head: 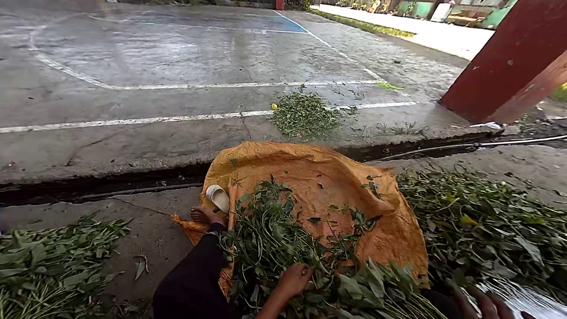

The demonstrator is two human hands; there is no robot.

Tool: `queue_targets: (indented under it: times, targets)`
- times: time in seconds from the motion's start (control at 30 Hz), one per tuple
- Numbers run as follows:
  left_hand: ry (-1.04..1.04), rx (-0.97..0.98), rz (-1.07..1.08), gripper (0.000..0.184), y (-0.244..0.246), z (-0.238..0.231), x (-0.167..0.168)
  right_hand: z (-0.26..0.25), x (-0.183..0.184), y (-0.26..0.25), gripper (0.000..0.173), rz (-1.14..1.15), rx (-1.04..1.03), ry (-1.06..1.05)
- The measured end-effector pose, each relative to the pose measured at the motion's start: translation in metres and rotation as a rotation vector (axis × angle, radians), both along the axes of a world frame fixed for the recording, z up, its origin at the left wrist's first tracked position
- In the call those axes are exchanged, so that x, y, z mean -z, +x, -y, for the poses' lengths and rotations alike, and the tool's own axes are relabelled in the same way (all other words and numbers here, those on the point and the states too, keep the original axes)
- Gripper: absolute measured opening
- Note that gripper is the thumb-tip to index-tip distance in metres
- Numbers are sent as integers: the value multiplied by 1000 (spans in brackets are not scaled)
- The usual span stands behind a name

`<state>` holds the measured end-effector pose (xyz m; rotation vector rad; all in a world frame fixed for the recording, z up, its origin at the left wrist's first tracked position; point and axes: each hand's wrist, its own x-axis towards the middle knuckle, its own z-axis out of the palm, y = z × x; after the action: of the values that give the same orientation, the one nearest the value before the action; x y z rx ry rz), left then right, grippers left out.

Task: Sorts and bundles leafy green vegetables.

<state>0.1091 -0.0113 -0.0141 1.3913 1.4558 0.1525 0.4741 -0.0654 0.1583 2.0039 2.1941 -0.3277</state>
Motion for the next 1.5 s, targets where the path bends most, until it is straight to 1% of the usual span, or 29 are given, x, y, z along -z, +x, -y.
queue_targets:
  times: [0.07, 0.1, 0.13, 0.17, 0.23, 0.33, 0.4, 0.43, 0.47, 0.53, 0.57, 0.63, 0.73, 0.83, 0.87, 0.9, 0.97, 1.0, 1.07, 1.1, 1.13, 1.17, 1.2, 1.27, 1.33, 1.37, 1.43, 1.47, 1.5]
  targets:
    - [18, -144, -18, 51, -54, -11, -8, -41, -14, -72, 67, -164, -142, 6]
    - [45, -231, -3, 48, -79, -16, -16, -64, -7, -113, 58, -277, -211, -25]
    - [76, -332, 37, 45, -100, -20, -24, -88, 12, -156, 50, -396, -273, -80]
    - [104, -442, 91, 42, -119, -21, -31, -111, 38, -198, 45, -506, -315, -190]
    - [157, -669, 210, 37, -146, -19, -38, -150, 99, -274, 43, -630, -364, -445]
    - [167, -1040, 379, 30, -164, -14, -34, -175, 183, -359, 47, -579, -259, -589]
    - [107, -1202, 461, 27, -164, -15, -35, -176, 224, -388, 61, -463, -135, -655]
    - [98, -1225, 500, 26, -163, -19, -36, -176, 236, -394, 65, -407, -88, -668]
    - [92, -1229, 534, 25, -162, -22, -36, -175, 242, -396, 65, -371, -57, -657]
    - [102, -1209, 550, 21, -159, -27, -27, -171, 237, -392, 49, -377, -14, -565]
    - [124, -1191, 538, 19, -157, -30, -18, -168, 228, -388, 40, -420, -11, -498]
    - [172, -1140, 508, 20, -151, -35, -4, -158, 210, -381, 31, -583, -47, -343]
    - [246, -1066, 499, 28, -140, -37, 6, -132, 189, -377, 25, -765, -151, -141]
    - [259, -1072, 530, 23, -136, -36, -2, -117, 179, -375, 27, -860, -169, -79]
    - [258, -1068, 550, 20, -137, -36, -4, -116, 178, -377, 32, -953, -125, -123]
    - [257, -1059, 571, 19, -138, -36, -5, -115, 175, -379, 39, -1084, -48, -223]
    - [256, -1020, 592, 16, -135, -34, -5, -121, 171, -388, 47, -1356, 164, -404]
    - [261, -1006, 595, 16, -133, -32, -4, -124, 171, -393, 43, -1469, 275, -403]
    - [241, -1028, 587, 15, -131, -32, -6, -128, 175, -404, 18, -1647, 499, -327]
    - [227, -1058, 575, 14, -131, -32, -8, -127, 177, -405, 9, -1698, 573, -305]
    - [228, -1094, 552, 15, -134, -32, -8, -123, 178, -403, 4, -1700, 596, -279]
    - [241, -1142, 528, 16, -138, -33, -8, -117, 180, -395, 7, -1622, 541, -256]
    - [260, -1190, 501, 16, -144, -34, -9, -109, 184, -382, 12, -1457, 402, -250]
    - [312, -1245, 450, 15, -155, -36, -9, -98, 189, -355, 18, -1022, 83, -263]
    - [360, -1251, 401, 14, -162, -36, -9, -95, 184, -336, 24, -756, -92, -323]
    - [367, -1243, 385, 14, -164, -37, -10, -97, 182, -333, 31, -710, -136, -341]
    - [334, -1218, 394, 15, -160, -38, -12, -106, 173, -336, 54, -737, -191, -433]
    - [300, -1206, 423, 16, -158, -38, -13, -111, 171, -342, 58, -792, -209, -476]
    - [262, -1204, 465, 17, -156, -37, -14, -115, 171, -351, 53, -866, -220, -518]
